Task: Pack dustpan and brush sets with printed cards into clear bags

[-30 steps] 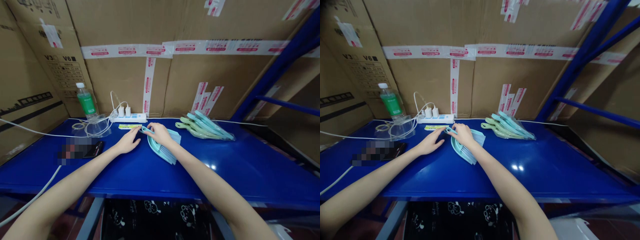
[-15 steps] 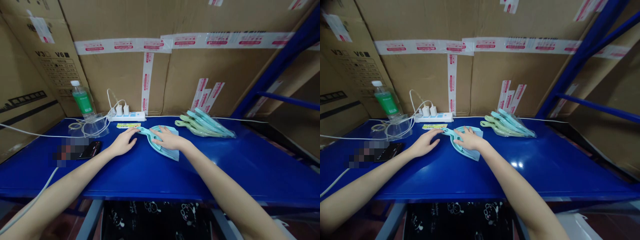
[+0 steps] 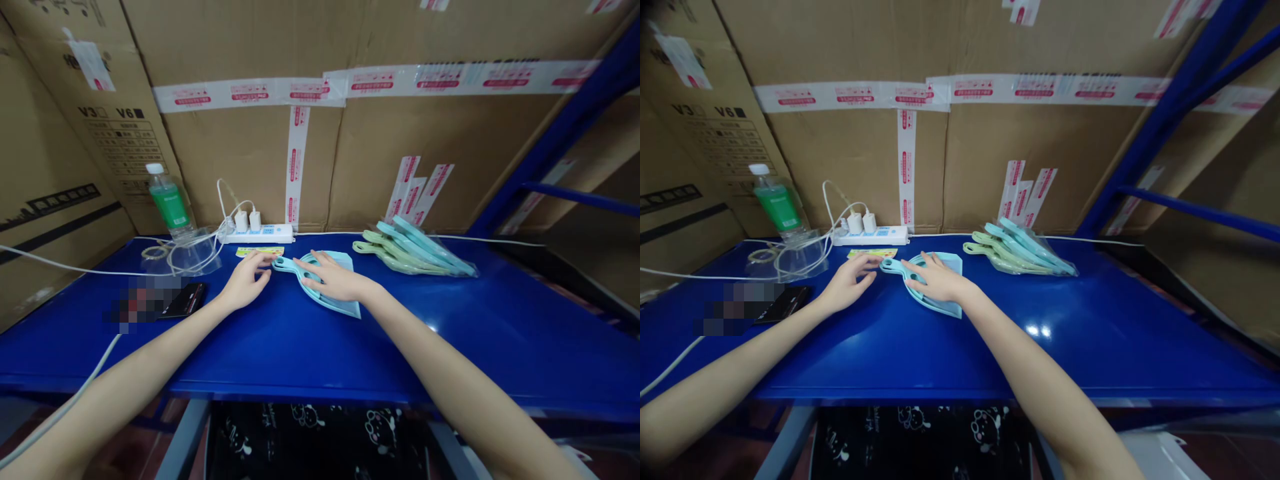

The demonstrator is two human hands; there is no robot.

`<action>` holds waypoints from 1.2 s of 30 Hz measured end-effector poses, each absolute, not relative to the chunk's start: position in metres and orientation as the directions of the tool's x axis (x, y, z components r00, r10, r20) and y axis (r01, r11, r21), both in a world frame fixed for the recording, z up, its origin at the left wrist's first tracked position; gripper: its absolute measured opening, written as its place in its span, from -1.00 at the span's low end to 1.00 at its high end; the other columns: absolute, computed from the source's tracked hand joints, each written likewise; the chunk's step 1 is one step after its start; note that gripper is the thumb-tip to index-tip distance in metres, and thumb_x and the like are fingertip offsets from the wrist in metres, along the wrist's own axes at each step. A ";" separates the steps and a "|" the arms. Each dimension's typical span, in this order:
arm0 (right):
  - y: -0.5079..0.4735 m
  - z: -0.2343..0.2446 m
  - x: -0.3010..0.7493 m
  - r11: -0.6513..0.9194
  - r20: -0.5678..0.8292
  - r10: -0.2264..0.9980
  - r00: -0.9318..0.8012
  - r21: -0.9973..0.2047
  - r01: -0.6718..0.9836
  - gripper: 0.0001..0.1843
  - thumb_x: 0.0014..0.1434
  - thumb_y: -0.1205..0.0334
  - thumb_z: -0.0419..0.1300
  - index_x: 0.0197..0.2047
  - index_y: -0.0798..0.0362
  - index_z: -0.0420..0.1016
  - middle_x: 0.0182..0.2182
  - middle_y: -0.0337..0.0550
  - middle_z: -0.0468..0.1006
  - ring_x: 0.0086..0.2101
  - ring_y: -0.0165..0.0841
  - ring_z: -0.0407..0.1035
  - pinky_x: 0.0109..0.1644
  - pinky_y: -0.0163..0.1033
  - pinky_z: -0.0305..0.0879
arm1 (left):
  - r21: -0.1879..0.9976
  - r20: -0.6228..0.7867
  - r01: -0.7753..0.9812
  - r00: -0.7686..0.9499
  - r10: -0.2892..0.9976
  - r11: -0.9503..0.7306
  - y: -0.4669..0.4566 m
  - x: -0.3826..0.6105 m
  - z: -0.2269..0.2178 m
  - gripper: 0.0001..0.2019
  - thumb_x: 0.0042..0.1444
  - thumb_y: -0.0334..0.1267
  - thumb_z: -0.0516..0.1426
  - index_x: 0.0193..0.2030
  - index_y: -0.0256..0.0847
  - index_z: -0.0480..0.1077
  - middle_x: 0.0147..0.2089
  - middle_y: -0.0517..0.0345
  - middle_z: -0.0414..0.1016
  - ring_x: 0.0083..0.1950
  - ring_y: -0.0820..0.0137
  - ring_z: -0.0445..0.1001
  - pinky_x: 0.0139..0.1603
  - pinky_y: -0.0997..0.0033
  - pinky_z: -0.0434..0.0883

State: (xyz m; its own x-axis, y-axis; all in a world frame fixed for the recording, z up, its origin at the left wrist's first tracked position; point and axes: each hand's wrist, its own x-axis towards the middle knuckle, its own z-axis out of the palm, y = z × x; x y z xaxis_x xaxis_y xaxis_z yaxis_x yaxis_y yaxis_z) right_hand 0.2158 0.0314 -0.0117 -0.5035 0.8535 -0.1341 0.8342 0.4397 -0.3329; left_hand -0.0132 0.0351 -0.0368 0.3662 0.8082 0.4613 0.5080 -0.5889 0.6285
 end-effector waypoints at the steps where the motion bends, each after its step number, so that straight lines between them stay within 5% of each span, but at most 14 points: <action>1: 0.033 -0.013 0.216 0.443 -0.128 0.852 -0.507 -0.341 0.829 -0.31 0.27 -0.22 -0.17 0.39 -0.21 -0.16 0.39 -0.12 -0.23 0.31 0.05 -0.43 0.30 0.25 -0.25 | 0.636 0.454 0.512 0.357 0.816 -0.578 0.036 -0.013 -0.036 -0.73 0.10 -0.36 0.00 -0.06 -0.22 0.36 -0.03 0.01 0.40 -0.03 0.32 0.50 -0.04 0.28 0.49; 10: 0.045 -0.018 0.225 0.515 -0.015 0.829 -0.559 -0.368 0.774 -0.03 0.11 -0.41 -0.08 0.40 0.03 -0.09 0.37 0.10 -0.18 0.33 -0.02 -0.38 0.32 0.17 -0.27 | 0.709 0.320 0.542 0.324 0.891 -0.451 0.046 -0.013 -0.038 -0.63 0.21 -0.11 -0.04 0.03 -0.25 0.35 -0.19 0.09 0.49 -0.22 0.35 0.46 -0.13 0.28 0.43; 15: 0.042 -0.015 0.225 0.477 -0.064 0.851 -0.521 -0.322 0.818 -0.11 0.13 -0.36 -0.05 0.40 -0.14 -0.17 0.39 0.01 -0.24 0.32 0.00 -0.47 0.30 0.25 -0.35 | 0.741 0.271 0.526 0.333 0.903 -0.417 0.047 -0.013 -0.038 -0.62 0.17 -0.06 -0.02 0.01 -0.21 0.37 -0.18 0.11 0.50 -0.24 0.36 0.45 -0.13 0.33 0.40; 20: 0.039 -0.013 0.224 0.517 -0.076 0.829 -0.554 -0.273 0.811 -0.08 0.14 -0.36 -0.06 0.41 -0.09 -0.20 0.38 0.09 -0.20 0.32 0.00 -0.41 0.31 0.21 -0.32 | 0.768 0.243 0.517 0.312 0.918 -0.379 0.046 -0.013 -0.038 -0.60 0.14 0.06 -0.04 -0.15 -0.22 0.38 -0.33 0.16 0.45 -0.34 0.37 0.42 -0.26 0.38 0.39; 30: 0.037 -0.015 0.220 0.656 0.045 0.742 -0.669 -0.251 0.712 -0.18 0.11 -0.35 0.01 0.35 -0.20 0.02 0.29 0.06 0.12 0.26 0.02 -0.08 0.20 0.26 -0.02 | 0.756 0.162 0.548 0.374 0.913 -0.359 0.041 -0.014 -0.029 -0.68 0.08 -0.06 -0.03 -0.31 -0.22 0.44 -0.47 0.23 0.40 -0.50 0.43 0.32 -0.41 0.45 0.30; 36: 0.032 -0.014 0.212 0.701 0.052 0.701 -0.711 -0.234 0.674 -0.35 0.23 -0.24 -0.07 0.33 -0.24 0.07 0.31 -0.02 0.10 0.27 -0.05 -0.08 0.25 0.23 -0.09 | 0.751 0.174 0.538 0.399 0.900 -0.383 0.042 -0.013 -0.028 -0.67 0.07 -0.03 -0.02 -0.44 -0.23 0.40 -0.45 0.23 0.40 -0.38 0.40 0.32 -0.31 0.45 0.27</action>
State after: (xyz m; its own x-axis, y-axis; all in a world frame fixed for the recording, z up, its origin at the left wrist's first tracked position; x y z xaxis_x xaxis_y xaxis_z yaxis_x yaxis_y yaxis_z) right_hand 0.2122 0.0322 -0.0139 -0.7109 0.7014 0.0520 0.6741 0.7006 -0.2341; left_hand -0.0133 0.0425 -0.0283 0.3987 0.9004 0.1741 0.5382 -0.3834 0.7506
